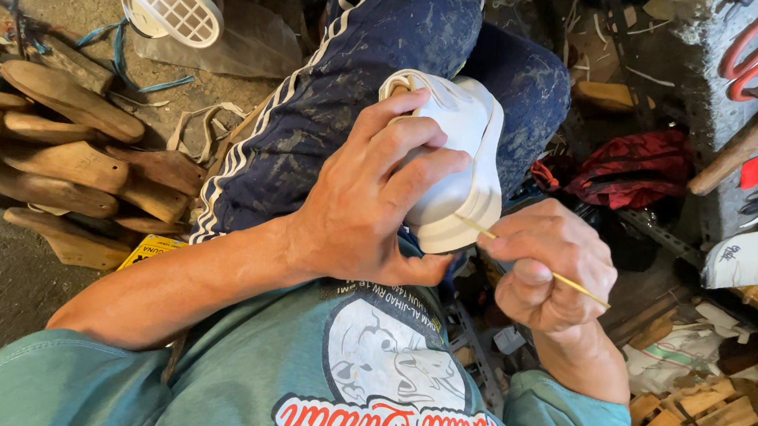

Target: The person assembles a white shoe by applying adhesive with a small stick, hammering the upper onto a shoe last, and trimming excess material with a knife.

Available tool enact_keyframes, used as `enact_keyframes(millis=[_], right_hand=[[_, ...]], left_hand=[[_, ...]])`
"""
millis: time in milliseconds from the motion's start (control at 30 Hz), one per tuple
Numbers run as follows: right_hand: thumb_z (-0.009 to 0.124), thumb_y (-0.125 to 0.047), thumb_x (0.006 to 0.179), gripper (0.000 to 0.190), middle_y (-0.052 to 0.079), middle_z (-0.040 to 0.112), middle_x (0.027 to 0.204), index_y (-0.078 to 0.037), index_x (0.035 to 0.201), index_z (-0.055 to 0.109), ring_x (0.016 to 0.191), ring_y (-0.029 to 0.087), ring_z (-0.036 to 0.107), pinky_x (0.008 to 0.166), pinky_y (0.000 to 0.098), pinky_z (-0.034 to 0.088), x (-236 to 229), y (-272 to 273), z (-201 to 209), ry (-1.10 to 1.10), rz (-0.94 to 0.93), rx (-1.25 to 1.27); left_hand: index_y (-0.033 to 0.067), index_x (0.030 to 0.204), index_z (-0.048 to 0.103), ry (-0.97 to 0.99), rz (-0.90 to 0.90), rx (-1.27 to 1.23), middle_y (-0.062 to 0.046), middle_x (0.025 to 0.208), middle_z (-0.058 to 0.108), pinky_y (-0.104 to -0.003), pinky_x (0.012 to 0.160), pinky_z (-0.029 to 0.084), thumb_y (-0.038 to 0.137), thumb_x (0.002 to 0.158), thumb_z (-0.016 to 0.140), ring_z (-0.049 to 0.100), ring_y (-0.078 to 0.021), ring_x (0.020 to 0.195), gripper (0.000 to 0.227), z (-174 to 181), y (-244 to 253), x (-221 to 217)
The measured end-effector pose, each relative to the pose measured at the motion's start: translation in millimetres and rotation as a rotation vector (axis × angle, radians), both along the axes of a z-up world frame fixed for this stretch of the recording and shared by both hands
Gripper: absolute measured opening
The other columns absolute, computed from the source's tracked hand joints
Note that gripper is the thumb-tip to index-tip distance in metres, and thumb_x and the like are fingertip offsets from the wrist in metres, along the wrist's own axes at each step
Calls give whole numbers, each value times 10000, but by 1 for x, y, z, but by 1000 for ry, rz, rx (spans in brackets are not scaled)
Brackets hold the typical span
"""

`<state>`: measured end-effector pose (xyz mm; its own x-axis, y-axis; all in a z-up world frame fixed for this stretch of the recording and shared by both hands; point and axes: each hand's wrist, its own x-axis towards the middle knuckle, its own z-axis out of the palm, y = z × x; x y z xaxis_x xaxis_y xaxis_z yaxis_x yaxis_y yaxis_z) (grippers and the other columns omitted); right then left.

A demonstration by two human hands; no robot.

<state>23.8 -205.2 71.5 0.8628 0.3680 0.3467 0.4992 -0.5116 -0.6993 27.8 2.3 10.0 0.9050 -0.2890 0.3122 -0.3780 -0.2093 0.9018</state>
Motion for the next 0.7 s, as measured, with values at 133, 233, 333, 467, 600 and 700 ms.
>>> enact_keyframes(millis=[133,233,333,467,600,700], right_hand=[[373,-214,1117,374,150,617,656,10,873,546,518,264,592,498,373,494,0,2,-11,58,27,93],[380,-201,1124,363,172,602,628,29,885,526,499,287,575,489,390,471,-1,1,-21,43,-67,160],[382,-198,1120,353,161,607,633,21,883,526,493,277,583,483,381,471,-4,5,-21,89,-53,215],[396,-201,1113,370,119,601,619,8,840,532,480,255,597,461,364,475,-3,8,-29,145,-23,337],[356,-232,1126,396,153,584,619,16,859,514,508,288,583,524,384,467,0,8,-30,224,-117,267],[366,-169,1105,358,113,590,617,20,837,508,491,277,601,472,383,477,-2,10,-26,197,-38,290]], left_hand=[[30,1298,546,-9,2,-17,-202,1229,505,-644,1110,507,443,862,748,504,-524,1294,634,-3,2,-2],[43,1299,547,-11,-1,-7,-182,1221,498,-639,1121,511,393,812,781,510,-521,1298,644,-6,4,-4],[40,1277,562,-19,-3,-16,-182,1196,501,-637,1115,516,360,802,768,526,-532,1280,609,-5,7,-4],[27,1226,585,-45,8,-20,-186,1166,507,-625,1067,552,422,873,667,542,-547,1250,537,-6,11,-3],[22,1210,600,-35,-11,-29,-181,1180,479,-634,1060,548,547,912,600,524,-551,1264,604,-10,13,-6],[31,1237,566,-42,-12,-31,-183,1185,477,-649,1063,553,518,918,616,535,-563,1260,584,-13,15,-8]])
